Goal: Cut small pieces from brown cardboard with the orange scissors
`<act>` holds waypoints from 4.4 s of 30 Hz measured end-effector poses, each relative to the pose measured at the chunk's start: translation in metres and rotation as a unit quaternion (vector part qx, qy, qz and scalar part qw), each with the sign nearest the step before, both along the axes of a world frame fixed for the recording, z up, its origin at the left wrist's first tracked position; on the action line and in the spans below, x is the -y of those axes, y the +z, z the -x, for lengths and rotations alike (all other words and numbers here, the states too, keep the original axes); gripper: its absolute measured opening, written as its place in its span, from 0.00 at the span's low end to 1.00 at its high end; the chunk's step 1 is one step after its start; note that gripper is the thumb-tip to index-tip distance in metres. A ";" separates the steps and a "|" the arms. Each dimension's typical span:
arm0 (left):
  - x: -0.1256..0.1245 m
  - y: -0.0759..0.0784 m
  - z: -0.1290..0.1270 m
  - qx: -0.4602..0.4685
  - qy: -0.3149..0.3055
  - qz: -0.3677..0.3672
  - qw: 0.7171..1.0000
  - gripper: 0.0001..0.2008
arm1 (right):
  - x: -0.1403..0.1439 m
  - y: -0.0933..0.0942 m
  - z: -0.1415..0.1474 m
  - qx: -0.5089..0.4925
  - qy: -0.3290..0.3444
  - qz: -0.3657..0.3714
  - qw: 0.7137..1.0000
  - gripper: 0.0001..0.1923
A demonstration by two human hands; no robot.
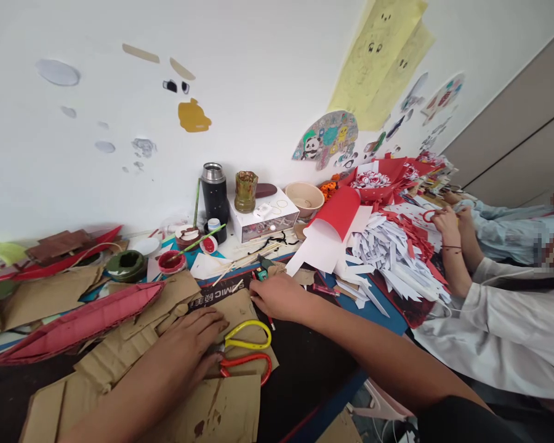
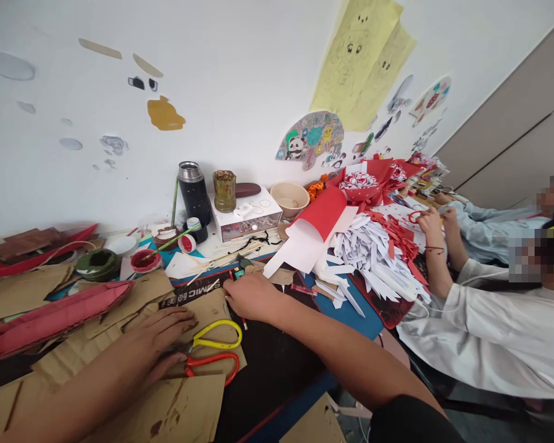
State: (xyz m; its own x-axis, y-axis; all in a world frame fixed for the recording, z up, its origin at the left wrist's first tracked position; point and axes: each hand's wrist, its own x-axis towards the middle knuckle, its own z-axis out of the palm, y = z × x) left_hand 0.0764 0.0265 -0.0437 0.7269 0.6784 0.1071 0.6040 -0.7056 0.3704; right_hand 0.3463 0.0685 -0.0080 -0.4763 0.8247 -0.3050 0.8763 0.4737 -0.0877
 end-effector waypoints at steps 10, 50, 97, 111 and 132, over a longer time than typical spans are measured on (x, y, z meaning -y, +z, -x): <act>0.000 -0.015 -0.002 -0.005 -0.005 -0.011 1.000 0.22 | 0.003 0.000 -0.005 -0.003 -0.006 -0.011 1.000 0.16; -0.024 -0.020 -0.009 -0.071 0.150 -0.004 0.986 0.32 | 0.006 -0.002 -0.002 -0.008 -0.030 -0.008 0.999 0.17; -0.023 -0.029 0.012 0.003 0.125 0.002 0.992 0.20 | 0.004 -0.007 0.004 -0.011 -0.047 -0.021 0.999 0.14; -0.022 -0.031 0.011 0.006 0.126 -0.005 0.992 0.21 | 0.002 0.007 -0.001 -0.006 -0.051 -0.024 0.998 0.15; -0.028 -0.041 0.013 0.012 0.122 0.002 0.992 0.21 | 0.004 -0.002 0.002 -0.003 -0.026 -0.021 0.999 0.12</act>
